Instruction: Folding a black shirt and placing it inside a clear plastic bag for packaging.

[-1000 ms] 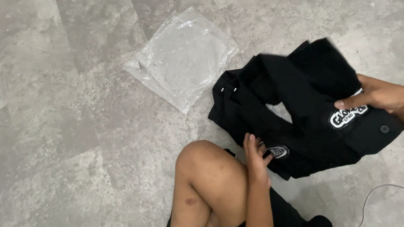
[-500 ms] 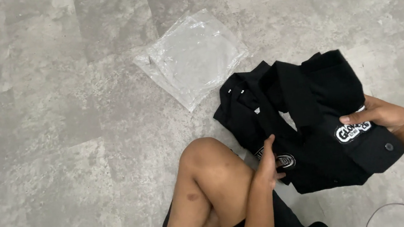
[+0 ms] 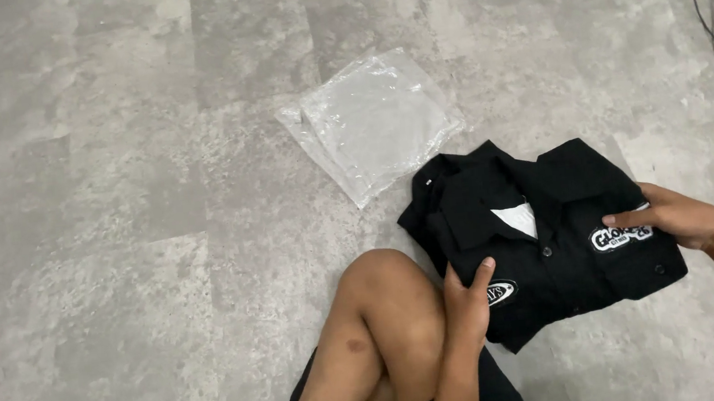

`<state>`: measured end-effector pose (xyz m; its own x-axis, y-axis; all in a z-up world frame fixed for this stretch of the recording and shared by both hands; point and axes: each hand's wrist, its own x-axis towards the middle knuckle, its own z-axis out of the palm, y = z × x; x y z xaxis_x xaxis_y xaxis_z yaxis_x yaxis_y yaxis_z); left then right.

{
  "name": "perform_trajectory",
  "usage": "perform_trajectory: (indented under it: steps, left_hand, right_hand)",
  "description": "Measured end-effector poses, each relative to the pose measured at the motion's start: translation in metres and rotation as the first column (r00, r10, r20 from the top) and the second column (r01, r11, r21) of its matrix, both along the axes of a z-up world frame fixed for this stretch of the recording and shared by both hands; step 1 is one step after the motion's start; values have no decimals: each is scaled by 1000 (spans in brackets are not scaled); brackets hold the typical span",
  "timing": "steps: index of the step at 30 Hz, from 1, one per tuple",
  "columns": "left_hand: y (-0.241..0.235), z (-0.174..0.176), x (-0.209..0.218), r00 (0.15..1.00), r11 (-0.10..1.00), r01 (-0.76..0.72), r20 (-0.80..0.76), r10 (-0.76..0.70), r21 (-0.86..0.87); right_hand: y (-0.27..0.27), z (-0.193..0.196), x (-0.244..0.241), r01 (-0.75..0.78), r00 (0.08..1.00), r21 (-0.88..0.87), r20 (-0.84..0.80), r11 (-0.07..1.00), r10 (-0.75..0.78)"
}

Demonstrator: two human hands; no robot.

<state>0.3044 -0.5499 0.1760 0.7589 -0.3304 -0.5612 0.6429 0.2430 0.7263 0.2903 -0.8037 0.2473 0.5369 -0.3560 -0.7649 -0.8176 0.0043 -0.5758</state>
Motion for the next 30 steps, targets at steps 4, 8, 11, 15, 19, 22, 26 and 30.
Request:
perform_trajectory:
  steps: [4, 8, 11, 15, 19, 22, 26, 30]
  left_hand:
    - [47, 40, 27, 979, 998, -48, 200, 37, 50]
    - [121, 70, 58, 928, 981, -157, 357, 108, 112]
    - [187, 69, 66, 839, 925, -352, 486, 245, 141]
    - [279, 44, 54, 795, 799, -516, 521, 312, 308]
    - [344, 25, 31, 811, 664, -579, 416, 411, 473]
    - [383, 2, 19, 820, 608, -568, 320, 475, 554]
    - [450, -136, 15, 907, 539, -354, 140, 397, 764]
    - [458, -207, 5, 921, 475, -145, -57, 385, 868]
  right_hand:
    - [13, -5, 27, -45, 987, 27, 154, 999, 41]
    - [47, -35, 80, -155, 909, 165, 410, 974, 75]
    - [134, -35, 120, -239, 863, 212, 494, 948, 107]
    - [266, -58, 152, -389, 798, 216, 565, 895, 210]
    - [364, -86, 168, -556, 760, 200, 514, 807, 397]
    - [419, -106, 170, -607, 744, 234, 503, 760, 440]
    - [431, -220, 188, -752, 631, 67, 361, 655, 687]
    - [426, -265, 185, -935, 266, -242, -3, 258, 964]
